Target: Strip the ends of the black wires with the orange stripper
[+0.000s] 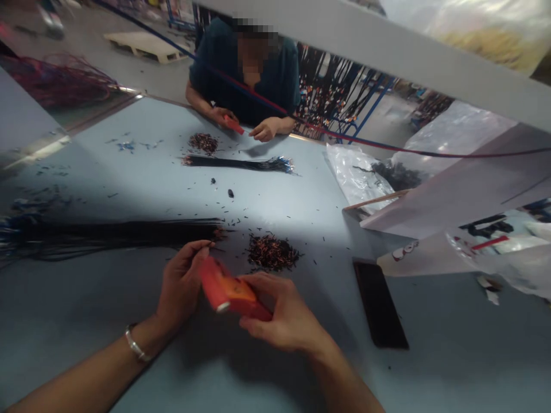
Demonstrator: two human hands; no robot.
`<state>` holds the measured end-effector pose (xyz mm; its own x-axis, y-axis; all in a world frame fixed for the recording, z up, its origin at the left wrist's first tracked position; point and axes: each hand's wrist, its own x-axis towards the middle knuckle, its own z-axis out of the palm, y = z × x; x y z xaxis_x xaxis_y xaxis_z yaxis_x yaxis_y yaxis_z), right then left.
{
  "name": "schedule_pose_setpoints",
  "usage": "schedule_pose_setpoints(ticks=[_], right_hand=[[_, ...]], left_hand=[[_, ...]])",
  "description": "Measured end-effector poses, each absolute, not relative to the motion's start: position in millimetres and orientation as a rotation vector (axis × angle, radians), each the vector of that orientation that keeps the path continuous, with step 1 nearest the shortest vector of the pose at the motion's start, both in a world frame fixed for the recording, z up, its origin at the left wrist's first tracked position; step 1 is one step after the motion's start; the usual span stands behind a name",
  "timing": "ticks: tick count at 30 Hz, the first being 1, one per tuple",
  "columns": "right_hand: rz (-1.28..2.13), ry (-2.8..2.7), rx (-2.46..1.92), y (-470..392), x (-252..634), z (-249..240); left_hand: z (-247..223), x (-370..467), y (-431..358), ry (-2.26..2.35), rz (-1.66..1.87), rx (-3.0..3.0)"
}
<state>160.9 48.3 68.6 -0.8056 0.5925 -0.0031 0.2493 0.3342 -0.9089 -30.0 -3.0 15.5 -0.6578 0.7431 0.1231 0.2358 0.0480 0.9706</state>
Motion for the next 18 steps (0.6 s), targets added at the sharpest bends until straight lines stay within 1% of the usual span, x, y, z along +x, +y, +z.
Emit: schedule_pose_setpoints(ticks=[2, 4, 7, 10, 18], right_hand=[[1.602, -2.065, -0.666, 44.9, 158.5, 60.7], [1.584, -1.966, -0.606, 41.1, 156.2, 48.3], [1.401, -2.096, -0.526, 36.4, 152.8, 33.6], [1.280, -2.220, -0.451, 34.6, 150.9, 30.8], [1.334, -2.209, -0.497, 29.2, 158.5, 22.4]], left_hand=[[17.4, -30.0, -3.2, 1.896, 1.583, 1.041], [18.7, -29.9, -3.0, 1.881, 1.539, 1.076], [18.5, -29.3, -2.1, 1.880, 1.555, 1.094], [16.4, -28.1, -0.3, 1.878, 1.586, 1.113], [14.0, -21.3, 2.6, 1.923, 1.665, 1.132]])
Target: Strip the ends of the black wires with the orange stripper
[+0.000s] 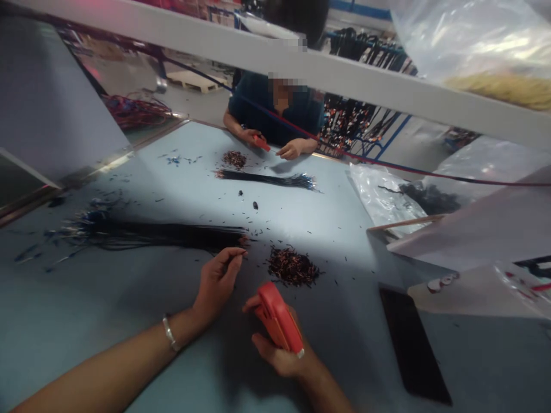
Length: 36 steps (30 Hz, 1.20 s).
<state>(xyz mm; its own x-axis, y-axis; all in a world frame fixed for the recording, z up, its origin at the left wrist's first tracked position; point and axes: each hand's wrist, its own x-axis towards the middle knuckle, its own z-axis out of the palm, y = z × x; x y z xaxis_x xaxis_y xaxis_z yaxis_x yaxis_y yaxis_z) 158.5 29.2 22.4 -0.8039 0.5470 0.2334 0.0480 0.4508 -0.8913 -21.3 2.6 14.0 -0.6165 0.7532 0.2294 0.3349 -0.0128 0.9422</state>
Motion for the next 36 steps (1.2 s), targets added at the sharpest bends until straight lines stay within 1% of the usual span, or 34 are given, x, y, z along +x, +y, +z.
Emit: schedule_pose_setpoints(ticks=[5, 12, 17, 21, 24, 31, 36], right_hand=[[1.257, -2.264, -0.444, 25.8, 161.8, 15.3], [1.341, -2.254, -0.419, 33.1, 163.8, 11.7], [1.375, -2.114, -0.409, 41.9, 156.9, 4.0], [1.485, -1.910, -0.452, 42.5, 152.3, -0.4], [1.596, -1.776, -0.515, 41.3, 150.9, -1.4], [1.766, -1.594, -0.585, 43.4, 146.6, 0.9], [1.837, -1.530, -0.458, 45.0, 143.9, 2.8]], left_hand=[[12.4, -14.8, 0.8, 1.881, 1.666, 1.295], [2.9, -10.5, 0.1, 1.789, 1.594, 1.504], [-0.6, -10.8, 3.7, 1.795, 1.464, 1.570], [0.5, -12.6, 6.5, 1.825, 1.199, 1.584], [2.9, -14.0, 7.2, 1.833, 1.090, 1.605], [3.8, -15.4, 9.1, 1.856, 1.055, 1.625], [2.5, -16.5, 11.0, 1.852, 1.049, 1.644]])
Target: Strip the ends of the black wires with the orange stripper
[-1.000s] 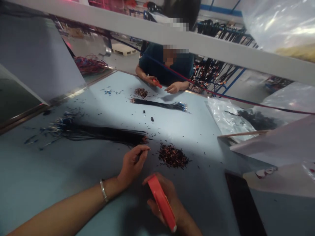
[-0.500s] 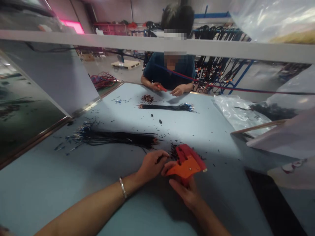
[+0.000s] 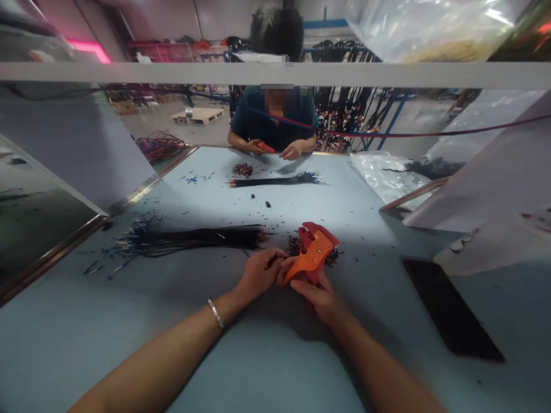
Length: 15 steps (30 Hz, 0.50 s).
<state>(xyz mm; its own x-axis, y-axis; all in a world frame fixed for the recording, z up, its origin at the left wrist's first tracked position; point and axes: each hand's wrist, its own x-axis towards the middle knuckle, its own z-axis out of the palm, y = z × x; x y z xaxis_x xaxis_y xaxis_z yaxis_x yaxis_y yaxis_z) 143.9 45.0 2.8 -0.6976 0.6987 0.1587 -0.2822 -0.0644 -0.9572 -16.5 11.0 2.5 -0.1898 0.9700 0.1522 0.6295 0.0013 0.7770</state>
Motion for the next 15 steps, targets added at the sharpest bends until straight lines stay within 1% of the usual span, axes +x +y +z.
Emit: schedule_pose_setpoints(ticks=[6, 12, 15], right_hand=[[1.903, -1.445, -0.396, 47.5, 143.5, -2.4], [1.975, -1.341, -0.366, 50.6, 138.4, -4.4], [1.911, -1.278, -0.395, 52.4, 135.6, -5.1]], left_hand=[[1.6, -20.0, 12.5, 1.920, 1.157, 1.572], [2.7, -25.3, 14.3, 1.865, 1.393, 1.477], [4.9, -26.2, 13.6, 1.824, 1.524, 1.485]])
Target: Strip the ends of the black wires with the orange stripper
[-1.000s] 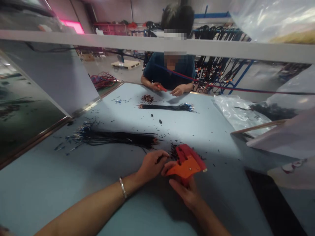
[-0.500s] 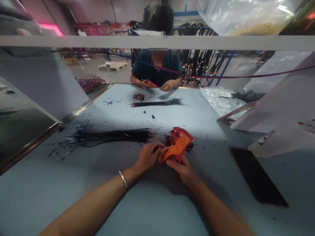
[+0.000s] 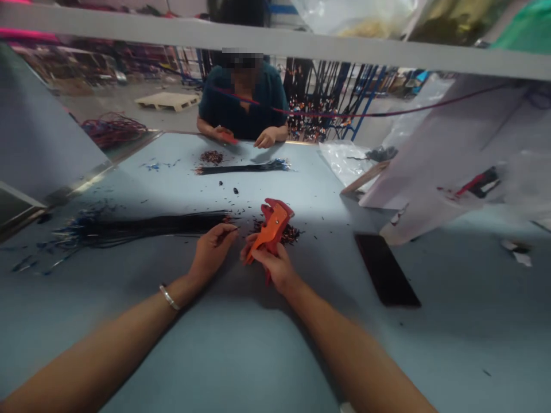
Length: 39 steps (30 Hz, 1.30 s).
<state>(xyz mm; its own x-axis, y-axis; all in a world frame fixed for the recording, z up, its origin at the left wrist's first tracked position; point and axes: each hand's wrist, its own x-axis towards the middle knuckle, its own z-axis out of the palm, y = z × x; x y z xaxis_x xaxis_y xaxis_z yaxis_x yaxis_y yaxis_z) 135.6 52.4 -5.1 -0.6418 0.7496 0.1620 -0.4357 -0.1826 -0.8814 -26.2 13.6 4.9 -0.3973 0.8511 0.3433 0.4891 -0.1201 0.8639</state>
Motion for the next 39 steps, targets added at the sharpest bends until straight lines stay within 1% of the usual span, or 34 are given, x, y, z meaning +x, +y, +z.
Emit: schedule_pose_setpoints(ticks=[3, 5, 10, 14, 19, 26, 31, 34, 39], right_hand=[[1.607, -1.252, -0.552, 56.0, 135.7, -3.9], [1.476, -1.274, -0.638, 59.0, 137.3, -3.3], [1.369, -1.494, -0.717, 61.6, 141.3, -3.0], [1.253, -1.761, -0.690, 57.5, 143.4, -0.5], [1.220, -1.841, -0.659, 52.6, 144.4, 2.2], [1.196, -1.567, -0.745, 55.1, 141.4, -3.7], [1.216, -1.520, -0.767, 59.3, 139.5, -4.7], [1.193, -1.610, -0.775, 58.0, 138.7, -2.4], [1.146, -1.748, -0.753, 55.4, 138.9, 0.2]], left_hand=[[8.6, -26.8, 11.4, 1.796, 1.544, 1.510], [11.1, -27.0, 9.9, 1.798, 1.515, 1.523], [15.5, -26.2, 8.4, 1.885, 1.453, 1.524], [16.7, -25.4, 8.4, 1.905, 1.389, 1.512], [16.1, -26.4, 6.7, 1.884, 1.399, 1.430], [21.6, -23.8, 0.9, 1.897, 1.404, 1.545], [19.7, -20.2, -3.1, 1.883, 1.300, 1.895], [14.8, -19.7, -4.0, 1.878, 1.270, 2.152], [9.4, -18.7, -4.0, 1.870, 1.275, 2.403]])
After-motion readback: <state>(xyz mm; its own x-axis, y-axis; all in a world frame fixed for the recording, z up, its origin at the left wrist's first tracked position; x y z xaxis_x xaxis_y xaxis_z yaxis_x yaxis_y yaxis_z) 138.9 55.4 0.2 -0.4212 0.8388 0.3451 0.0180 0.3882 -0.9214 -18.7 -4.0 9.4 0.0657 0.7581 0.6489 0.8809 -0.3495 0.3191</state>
